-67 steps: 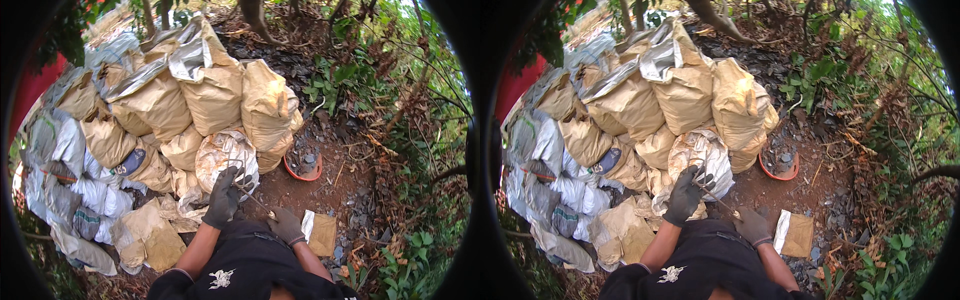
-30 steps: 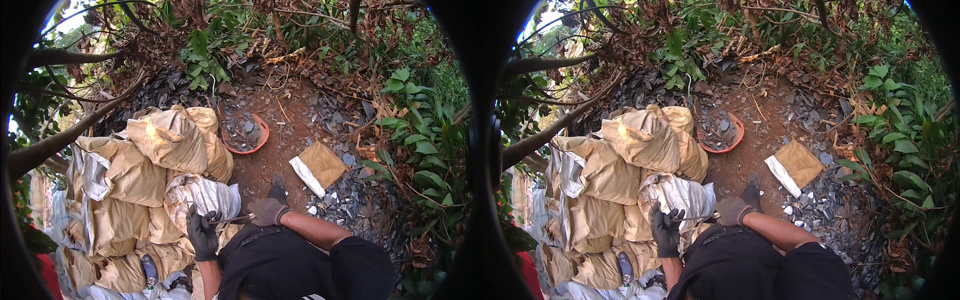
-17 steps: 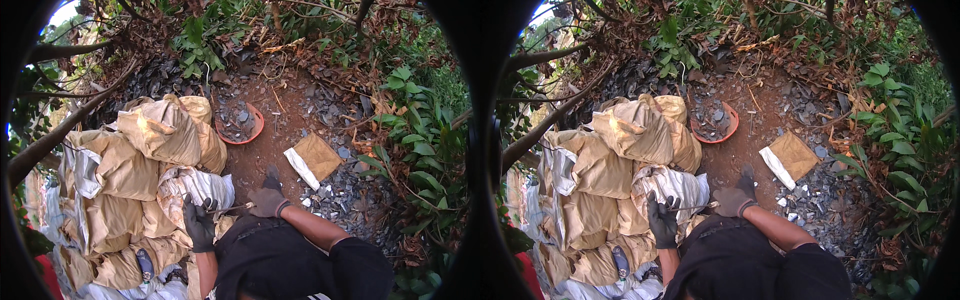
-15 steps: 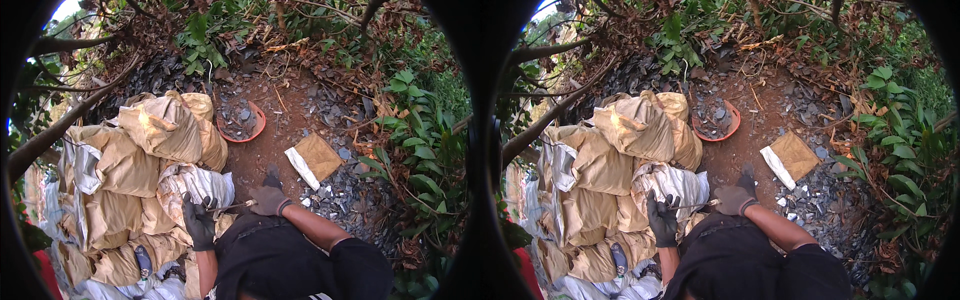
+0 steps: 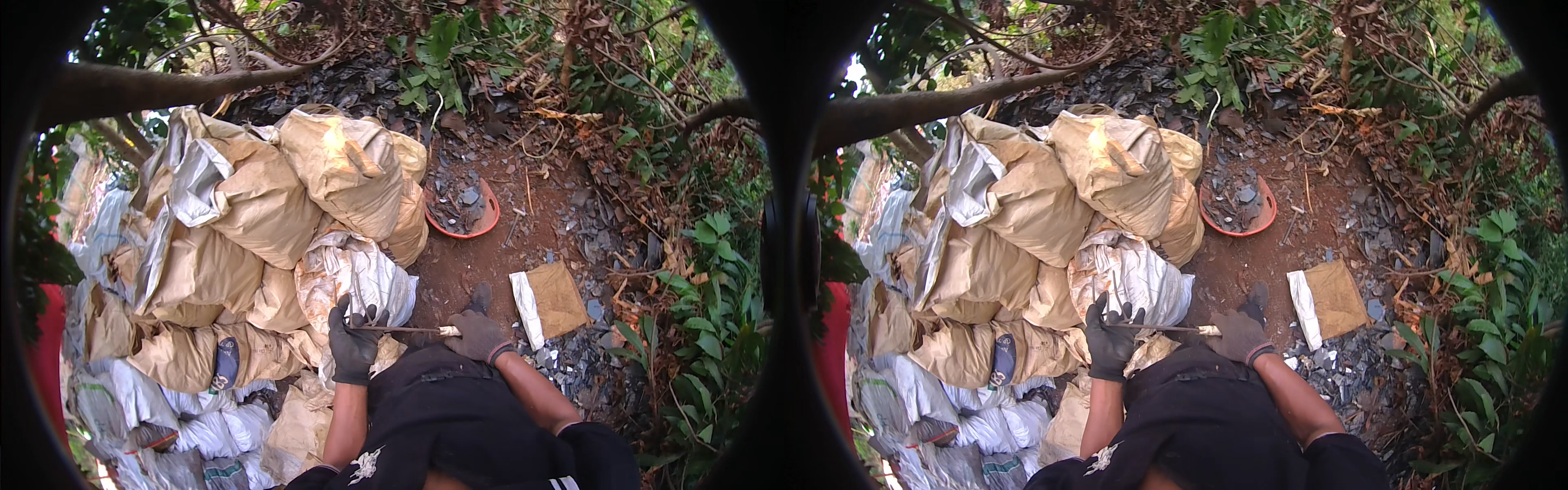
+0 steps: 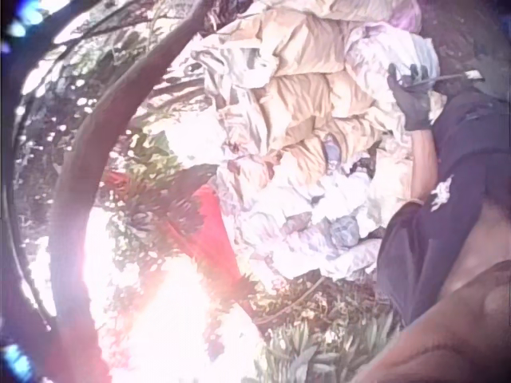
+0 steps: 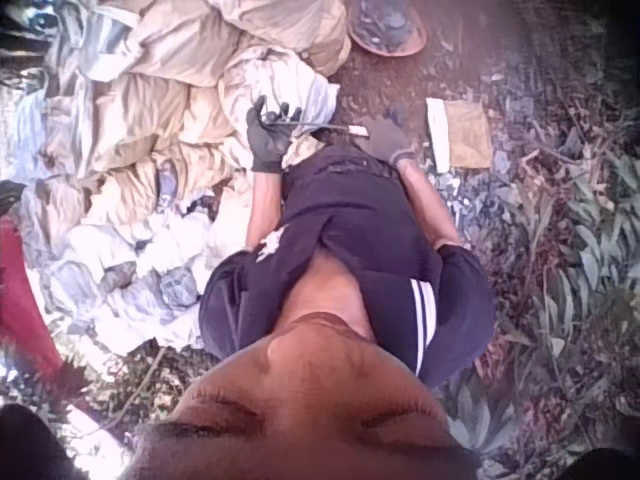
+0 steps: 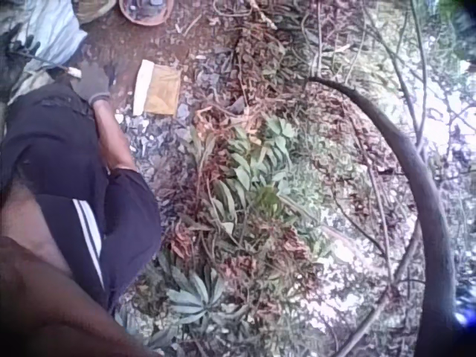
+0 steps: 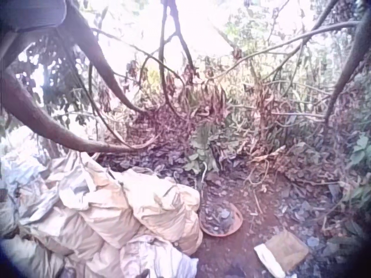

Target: The person collects dark rock fragments from the ground into a red basin, then pours them into a large sack among many others. The person repeats this process, gathering more rocks and transferring them into the sack.

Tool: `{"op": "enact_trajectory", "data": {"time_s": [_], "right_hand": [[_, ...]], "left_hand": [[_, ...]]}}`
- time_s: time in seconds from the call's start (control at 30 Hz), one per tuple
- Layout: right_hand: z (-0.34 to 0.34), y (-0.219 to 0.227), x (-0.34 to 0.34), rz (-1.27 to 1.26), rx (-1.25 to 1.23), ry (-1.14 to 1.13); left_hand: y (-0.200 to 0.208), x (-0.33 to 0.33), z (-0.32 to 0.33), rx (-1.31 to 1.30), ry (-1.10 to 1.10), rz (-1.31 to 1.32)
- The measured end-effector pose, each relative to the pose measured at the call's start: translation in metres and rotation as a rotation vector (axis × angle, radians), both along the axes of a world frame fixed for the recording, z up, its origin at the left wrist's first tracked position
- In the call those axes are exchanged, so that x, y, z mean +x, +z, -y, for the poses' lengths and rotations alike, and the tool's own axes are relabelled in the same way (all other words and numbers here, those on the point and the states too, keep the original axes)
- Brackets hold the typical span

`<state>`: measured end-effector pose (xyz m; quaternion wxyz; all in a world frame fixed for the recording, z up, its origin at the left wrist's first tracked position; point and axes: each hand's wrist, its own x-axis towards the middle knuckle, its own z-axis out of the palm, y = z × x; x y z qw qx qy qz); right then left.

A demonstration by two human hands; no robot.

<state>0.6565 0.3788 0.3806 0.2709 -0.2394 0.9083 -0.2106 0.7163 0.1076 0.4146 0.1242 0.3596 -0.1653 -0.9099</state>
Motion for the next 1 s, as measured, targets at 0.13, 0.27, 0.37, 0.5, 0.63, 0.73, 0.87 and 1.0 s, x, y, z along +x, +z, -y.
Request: {"op": "enact_trajectory", "data": {"time_s": [0.13,0.27,0.37,0.5,0.63,0.73,0.87,1.0], "right_hand": [[0.009,-0.006,0.0,0.057,-0.032,0.081],[0.017,0.004,-0.003,0.106,-0.041,0.153],[0.02,0.0,-0.001,0.02,-0.084,0.183],[0.022,0.011,-0.001,-0.007,-0.091,0.176],[0.026,0.02,-0.004,0.021,0.017,0.186],[0.023,0.017,-0.003,-0.011,0.017,0.184],[0.013,0.001,-0.002,-0.039,-0.106,0.151],[0.012,0.002,0.002,0.001,-0.104,0.094]], "left_hand": [[-0.007,0.01,0.001,-0.04,0.007,-0.018],[-0.013,0.016,0.008,-0.073,0.049,-0.072],[-0.013,0.025,0.012,-0.083,0.075,-0.108],[-0.018,0.036,0.013,-0.039,0.055,-0.197],[-0.018,0.043,0.007,-0.077,0.045,-0.205],[-0.011,0.042,0.003,-0.068,0.065,-0.21],[-0.013,0.038,-0.004,-0.007,0.115,-0.245],[-0.018,0.034,-0.009,-0.014,0.112,-0.307]]}}
